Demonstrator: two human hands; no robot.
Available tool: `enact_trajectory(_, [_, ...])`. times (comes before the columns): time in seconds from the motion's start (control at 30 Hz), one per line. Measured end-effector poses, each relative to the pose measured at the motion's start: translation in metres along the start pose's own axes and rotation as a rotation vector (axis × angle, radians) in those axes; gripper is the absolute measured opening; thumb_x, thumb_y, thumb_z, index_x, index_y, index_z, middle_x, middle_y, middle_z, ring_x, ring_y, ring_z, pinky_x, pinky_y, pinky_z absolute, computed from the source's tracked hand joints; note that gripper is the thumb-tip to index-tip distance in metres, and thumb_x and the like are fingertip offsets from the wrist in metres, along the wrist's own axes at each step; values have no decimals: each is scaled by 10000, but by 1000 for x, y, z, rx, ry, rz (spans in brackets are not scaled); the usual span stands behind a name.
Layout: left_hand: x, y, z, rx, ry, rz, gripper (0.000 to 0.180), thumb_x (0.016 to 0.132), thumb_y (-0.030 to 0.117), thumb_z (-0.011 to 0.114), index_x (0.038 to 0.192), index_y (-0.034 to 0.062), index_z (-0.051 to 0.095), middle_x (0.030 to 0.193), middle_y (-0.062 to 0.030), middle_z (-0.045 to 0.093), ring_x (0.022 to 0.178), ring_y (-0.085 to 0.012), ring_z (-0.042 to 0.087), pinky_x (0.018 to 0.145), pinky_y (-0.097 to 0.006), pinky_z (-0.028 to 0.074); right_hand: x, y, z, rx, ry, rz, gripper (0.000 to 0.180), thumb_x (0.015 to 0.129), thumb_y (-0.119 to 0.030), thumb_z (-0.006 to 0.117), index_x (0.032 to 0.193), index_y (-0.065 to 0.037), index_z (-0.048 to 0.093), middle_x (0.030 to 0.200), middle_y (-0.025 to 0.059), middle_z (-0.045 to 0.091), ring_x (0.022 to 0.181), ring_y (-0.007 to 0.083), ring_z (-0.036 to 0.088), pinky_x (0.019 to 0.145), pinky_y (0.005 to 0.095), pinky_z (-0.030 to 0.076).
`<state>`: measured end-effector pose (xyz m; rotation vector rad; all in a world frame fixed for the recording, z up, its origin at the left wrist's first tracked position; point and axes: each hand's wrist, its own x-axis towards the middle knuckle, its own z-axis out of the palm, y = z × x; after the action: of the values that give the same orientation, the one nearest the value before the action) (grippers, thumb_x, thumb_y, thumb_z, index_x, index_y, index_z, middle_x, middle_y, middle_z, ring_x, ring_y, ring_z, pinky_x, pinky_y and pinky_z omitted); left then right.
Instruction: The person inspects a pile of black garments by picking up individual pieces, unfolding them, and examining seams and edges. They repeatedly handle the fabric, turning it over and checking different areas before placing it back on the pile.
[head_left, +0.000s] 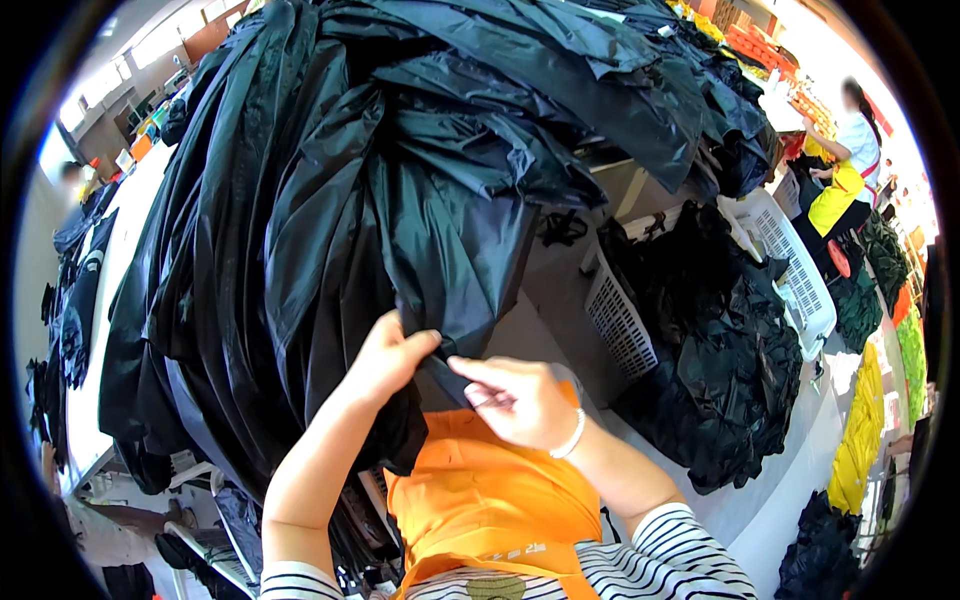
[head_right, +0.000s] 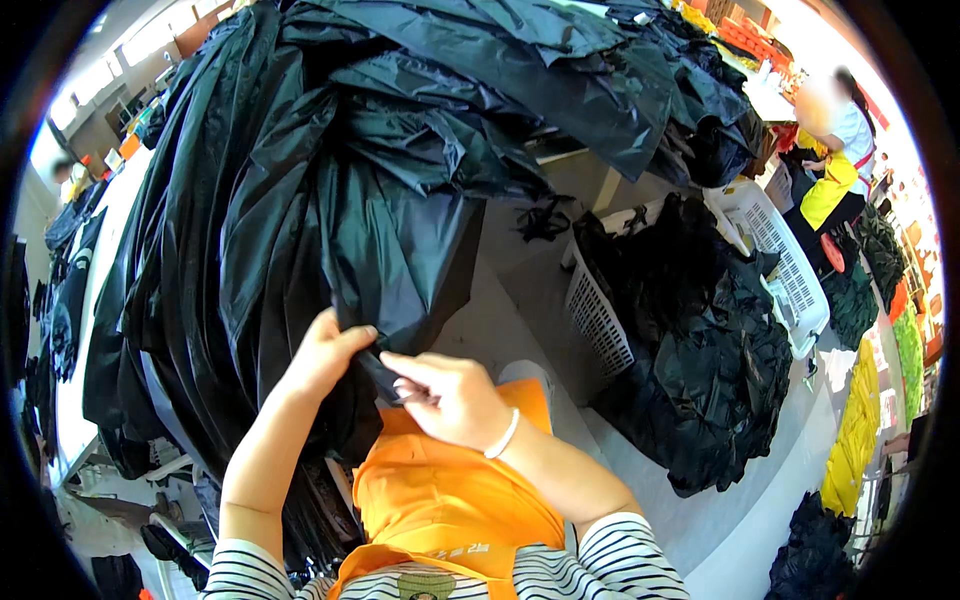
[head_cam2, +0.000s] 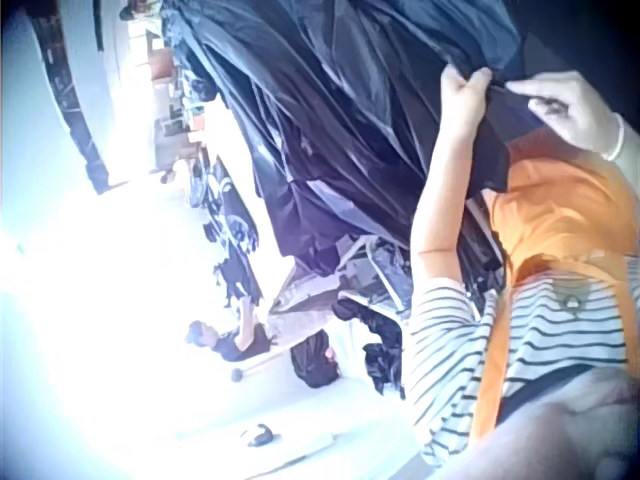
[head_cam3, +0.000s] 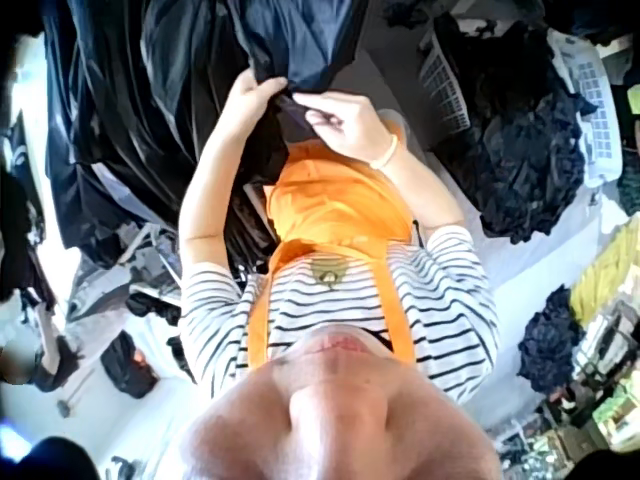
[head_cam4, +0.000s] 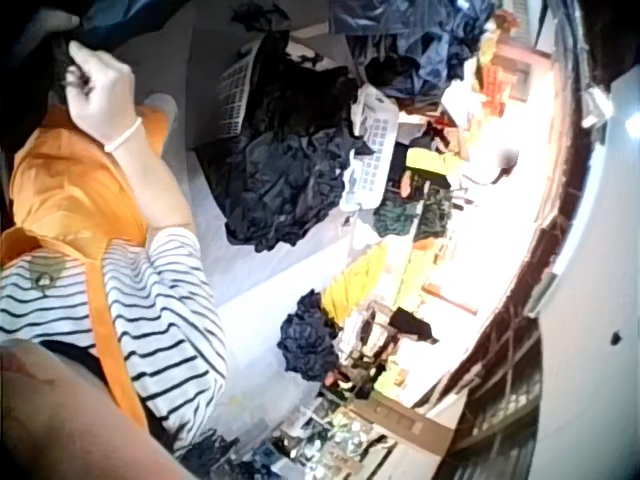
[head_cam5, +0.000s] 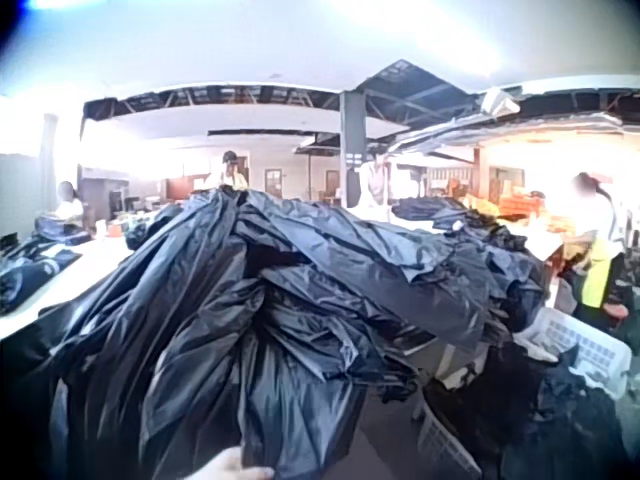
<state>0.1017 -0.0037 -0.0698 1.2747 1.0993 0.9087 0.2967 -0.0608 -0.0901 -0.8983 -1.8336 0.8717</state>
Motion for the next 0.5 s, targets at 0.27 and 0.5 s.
enact_trajectory(0.27, [-7, -7, -14, -704, 6, -122, 276, 818, -20, 575, 1091, -51, 595, 1046, -131, 676, 932, -222, 668, 905, -356, 527, -27, 38, -14, -312, 267, -35, 785, 697, 73, 699, 1411, -126, 442, 1473, 194, 377, 847, 234, 704, 723, 298, 568])
enact_trajectory(0.5, [-14, -4, -24, -530, 84, -82, 341, 810, -3, 597, 1144, -55, 548, 1052, -141, 660, 928, -197, 659, 883, -338, 527, -9, 49, -24, -406, 393, -470, 298, 709, 86, 668, 976, -48, 673, 851, 91, 700, 632, 202, 650, 568, 265, 505])
